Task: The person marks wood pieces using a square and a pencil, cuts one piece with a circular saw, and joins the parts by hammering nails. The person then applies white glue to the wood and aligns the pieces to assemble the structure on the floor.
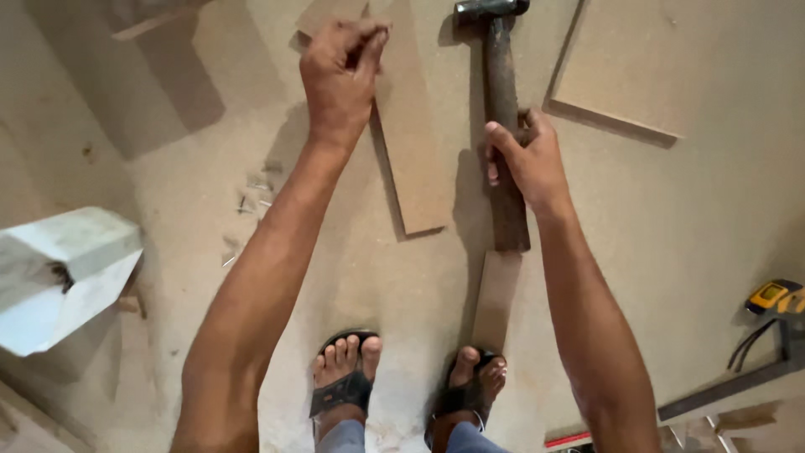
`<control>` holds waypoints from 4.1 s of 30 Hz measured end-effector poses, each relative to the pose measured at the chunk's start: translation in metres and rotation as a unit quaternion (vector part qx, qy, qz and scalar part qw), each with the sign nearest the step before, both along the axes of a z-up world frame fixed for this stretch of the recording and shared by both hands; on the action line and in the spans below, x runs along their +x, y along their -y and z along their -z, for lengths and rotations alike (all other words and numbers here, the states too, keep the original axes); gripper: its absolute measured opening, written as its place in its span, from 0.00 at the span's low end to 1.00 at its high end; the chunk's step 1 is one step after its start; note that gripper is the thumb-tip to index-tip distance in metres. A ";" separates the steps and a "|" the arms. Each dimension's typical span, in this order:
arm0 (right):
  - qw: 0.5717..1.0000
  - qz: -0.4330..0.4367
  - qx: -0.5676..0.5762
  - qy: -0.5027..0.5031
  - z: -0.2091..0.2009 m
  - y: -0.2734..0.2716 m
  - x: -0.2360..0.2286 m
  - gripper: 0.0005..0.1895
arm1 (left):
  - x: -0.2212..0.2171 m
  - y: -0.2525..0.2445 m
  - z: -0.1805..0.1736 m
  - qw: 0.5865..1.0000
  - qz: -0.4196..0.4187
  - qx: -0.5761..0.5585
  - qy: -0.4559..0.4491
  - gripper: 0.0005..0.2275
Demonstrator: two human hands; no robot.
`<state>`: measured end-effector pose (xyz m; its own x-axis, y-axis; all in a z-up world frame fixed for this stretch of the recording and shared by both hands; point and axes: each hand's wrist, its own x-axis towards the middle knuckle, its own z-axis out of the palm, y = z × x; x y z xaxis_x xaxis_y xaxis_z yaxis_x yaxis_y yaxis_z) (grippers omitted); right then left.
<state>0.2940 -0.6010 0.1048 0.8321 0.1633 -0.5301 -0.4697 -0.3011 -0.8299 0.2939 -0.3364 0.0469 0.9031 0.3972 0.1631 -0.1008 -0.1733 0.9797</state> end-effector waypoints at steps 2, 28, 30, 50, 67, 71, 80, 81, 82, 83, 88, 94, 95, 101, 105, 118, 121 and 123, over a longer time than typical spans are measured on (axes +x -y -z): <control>1.000 0.005 0.003 -0.004 0.001 0.001 0.001 0.13 | 0.016 0.001 0.005 0.997 -0.029 0.066 0.040 0.04; 0.971 0.052 0.190 -0.138 -0.013 0.008 -0.004 0.25 | 0.038 0.008 0.034 0.960 -0.028 0.276 0.051 0.06; 0.971 0.056 0.168 -0.161 -0.020 0.004 -0.010 0.31 | 0.037 0.009 0.026 0.956 -0.035 0.287 0.047 0.07; 0.847 -0.274 -0.326 0.319 -0.080 -0.042 0.000 0.21 | 0.038 0.005 0.029 0.956 -0.064 0.281 0.050 0.04; 0.878 -0.220 -0.283 0.318 -0.072 -0.045 0.000 0.16 | 0.035 0.003 0.022 0.959 -0.044 0.277 0.023 0.06; 0.869 -0.172 -0.250 0.391 -0.096 -0.042 -0.009 0.18 | 0.011 0.007 0.016 0.955 -0.033 0.288 0.062 0.14; 0.851 -0.208 -0.283 0.390 -0.070 -0.050 -0.009 0.14 | -0.068 0.047 -0.006 0.907 0.138 0.398 0.013 0.20; 0.852 -0.238 -0.312 0.346 -0.066 -0.050 -0.005 0.13 | -0.071 0.048 -0.008 0.910 0.131 0.392 0.015 0.20; 0.856 -0.235 -0.306 0.346 -0.065 -0.049 -0.004 0.13 | -0.074 0.048 -0.011 0.910 0.134 0.393 0.010 0.20; 0.859 -0.232 -0.300 0.345 -0.067 -0.047 -0.004 0.13 | -0.075 0.048 -0.013 0.909 0.137 0.393 0.005 0.19; 0.878 -0.074 -0.214 0.422 -0.093 -0.039 -0.025 0.12 | -0.068 0.045 -0.014 0.910 0.146 0.388 0.006 0.20; 0.868 -0.213 -0.277 0.353 -0.048 -0.040 -0.008 0.14 | -0.071 0.045 -0.009 0.914 0.154 0.374 0.004 0.21; 0.870 -0.238 -0.278 0.330 -0.036 -0.036 -0.003 0.13 | -0.071 0.045 -0.008 0.914 0.154 0.375 0.004 0.21; 0.872 -0.187 -0.237 0.386 -0.018 -0.021 -0.002 0.09 | -0.053 0.040 0.000 0.899 0.181 0.396 0.044 0.20; 0.994 -0.054 -0.053 0.075 -0.032 -0.022 -0.006 0.09 | -0.049 0.041 0.001 0.877 0.190 0.437 0.064 0.20; 0.997 0.022 -0.054 -0.044 -0.021 -0.010 -0.028 0.10 | -0.196 -0.121 0.013 0.955 -0.055 0.278 -0.083 0.09; 0.999 0.014 -0.035 -0.035 -0.018 -0.011 -0.028 0.10 | -0.213 -0.145 0.009 0.958 -0.005 0.264 -0.111 0.08; 0.999 0.012 -0.033 -0.028 -0.016 -0.008 -0.029 0.09 | -0.219 -0.145 0.007 0.960 0.015 0.251 -0.122 0.07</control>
